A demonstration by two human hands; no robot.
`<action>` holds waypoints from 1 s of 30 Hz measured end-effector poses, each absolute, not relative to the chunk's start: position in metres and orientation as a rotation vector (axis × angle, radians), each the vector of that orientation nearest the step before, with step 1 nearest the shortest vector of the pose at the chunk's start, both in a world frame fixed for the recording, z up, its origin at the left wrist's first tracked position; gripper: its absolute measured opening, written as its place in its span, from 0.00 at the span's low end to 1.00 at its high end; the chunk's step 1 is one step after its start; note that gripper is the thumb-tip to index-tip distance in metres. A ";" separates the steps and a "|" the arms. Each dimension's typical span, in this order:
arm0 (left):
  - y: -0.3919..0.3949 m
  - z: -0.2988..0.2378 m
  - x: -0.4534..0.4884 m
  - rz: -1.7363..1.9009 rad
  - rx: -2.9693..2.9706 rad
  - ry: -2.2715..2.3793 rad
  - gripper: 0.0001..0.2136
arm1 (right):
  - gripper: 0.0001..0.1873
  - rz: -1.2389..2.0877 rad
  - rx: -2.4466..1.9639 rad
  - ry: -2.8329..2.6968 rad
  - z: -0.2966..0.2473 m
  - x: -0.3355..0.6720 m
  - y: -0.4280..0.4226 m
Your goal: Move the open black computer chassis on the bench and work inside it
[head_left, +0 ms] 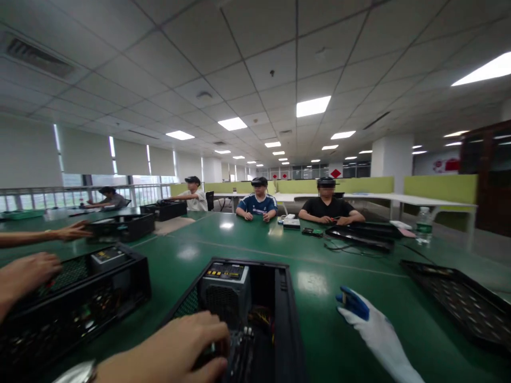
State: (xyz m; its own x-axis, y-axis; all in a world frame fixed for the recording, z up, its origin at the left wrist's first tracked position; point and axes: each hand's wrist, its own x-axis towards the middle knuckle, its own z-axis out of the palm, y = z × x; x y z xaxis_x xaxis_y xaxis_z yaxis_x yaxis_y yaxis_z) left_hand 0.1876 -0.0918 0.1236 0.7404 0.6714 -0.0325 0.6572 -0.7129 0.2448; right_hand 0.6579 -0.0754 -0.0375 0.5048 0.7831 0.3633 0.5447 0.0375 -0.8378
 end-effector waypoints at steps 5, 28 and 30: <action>-0.044 0.104 0.188 -0.331 2.773 1.143 0.41 | 0.31 0.437 -1.483 -1.671 0.073 0.561 -0.116; -0.103 0.103 0.161 0.210 3.090 1.016 0.21 | 0.25 0.040 -1.696 -2.446 0.132 0.410 -0.051; -0.103 0.072 0.152 0.450 3.073 0.804 0.18 | 0.24 0.022 -1.621 -1.991 0.121 0.448 -0.082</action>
